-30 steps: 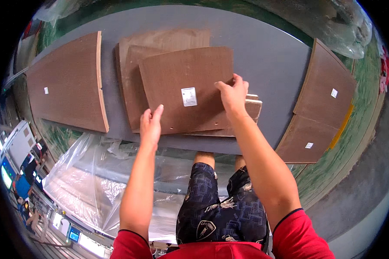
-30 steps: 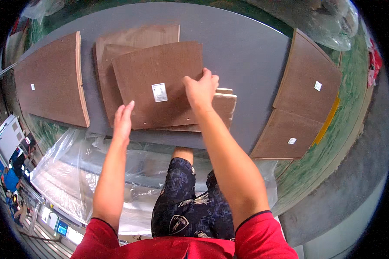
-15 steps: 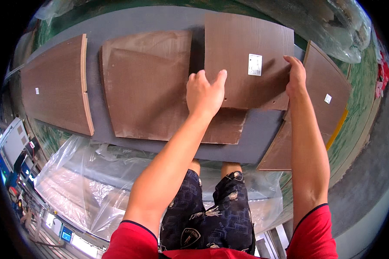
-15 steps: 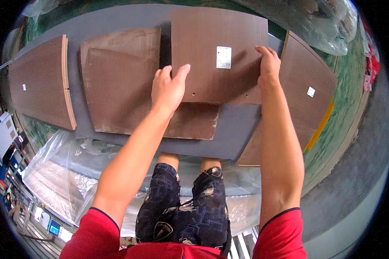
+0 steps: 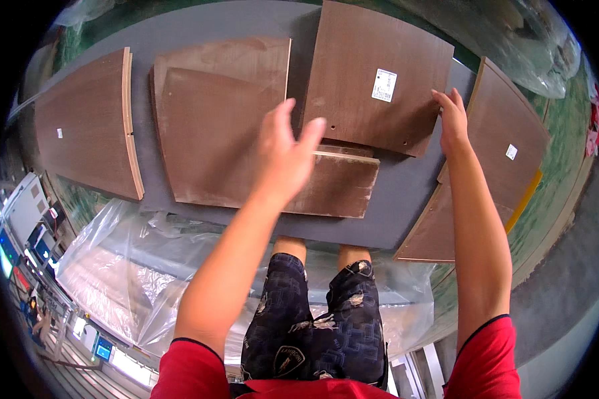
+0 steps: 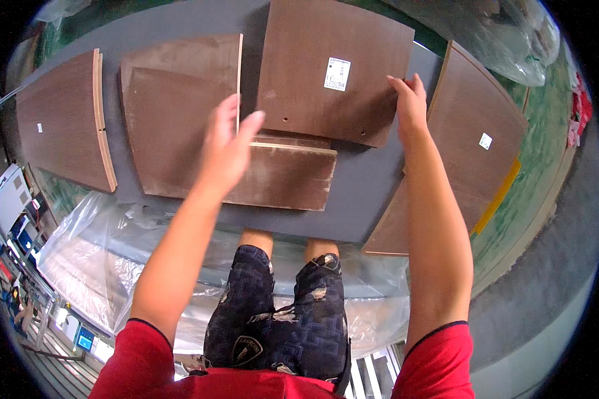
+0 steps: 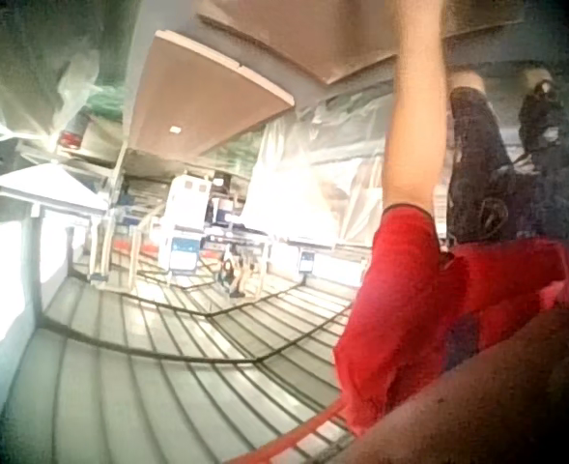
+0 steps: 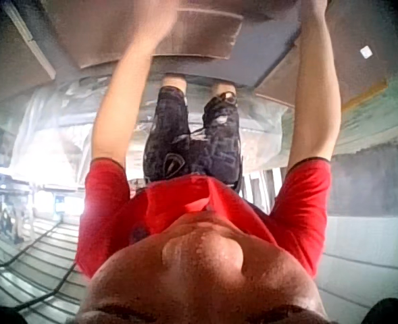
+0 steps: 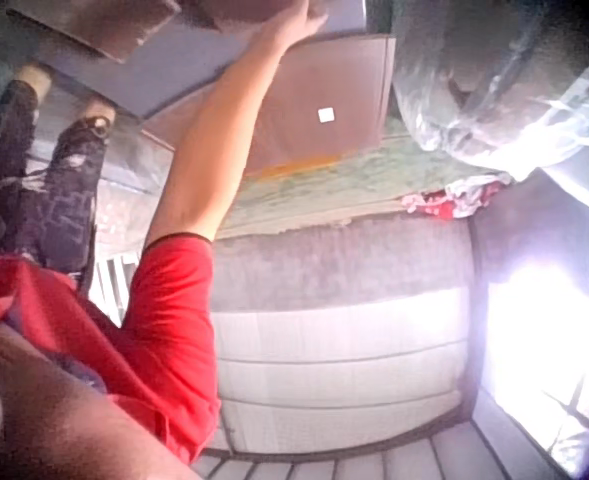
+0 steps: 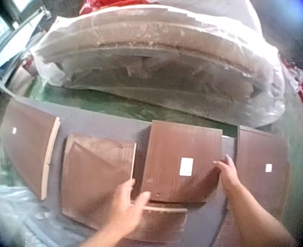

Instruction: The person picks up brown wooden panels and stacks them on a pallet and a conveyor belt. They coordinate with a coworker to arrange the panels in neat piles.

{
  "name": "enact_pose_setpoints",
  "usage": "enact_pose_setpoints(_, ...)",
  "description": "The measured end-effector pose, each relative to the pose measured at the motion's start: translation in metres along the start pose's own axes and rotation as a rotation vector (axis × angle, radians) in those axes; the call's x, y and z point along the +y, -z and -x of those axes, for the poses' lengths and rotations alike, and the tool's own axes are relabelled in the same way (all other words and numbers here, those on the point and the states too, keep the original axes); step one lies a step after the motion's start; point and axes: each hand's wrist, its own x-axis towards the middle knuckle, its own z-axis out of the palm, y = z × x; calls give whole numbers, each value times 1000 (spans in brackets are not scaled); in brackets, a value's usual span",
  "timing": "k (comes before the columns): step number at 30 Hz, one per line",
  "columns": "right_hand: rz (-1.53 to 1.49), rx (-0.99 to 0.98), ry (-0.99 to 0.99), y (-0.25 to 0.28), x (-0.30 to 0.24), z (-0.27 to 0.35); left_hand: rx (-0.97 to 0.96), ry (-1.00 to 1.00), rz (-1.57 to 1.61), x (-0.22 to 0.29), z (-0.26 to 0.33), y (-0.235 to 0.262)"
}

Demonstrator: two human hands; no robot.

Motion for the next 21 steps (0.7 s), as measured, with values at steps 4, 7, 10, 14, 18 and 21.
enact_pose_setpoints(4,232,170,117,12,23,60,268,144,-155,-86,-10,92)
enact_pose_setpoints(7,179,110,-45,8,72,131,407,344,-388,-159,-29,163)
enact_pose_setpoints(10,24,-82,-154,-25,101,185,321,460,-255,-202,-40,198)
enact_pose_setpoints(14,59,-133,-141,-63,104,199,276,453,-247,-210,-44,196)
enact_pose_setpoints(18,277,-35,-111,-79,85,208,320,569,-122,-223,-52,196)
enact_pose_setpoints(21,370,-10,-141,-84,83,213,333,557,-113,-214,-48,186)
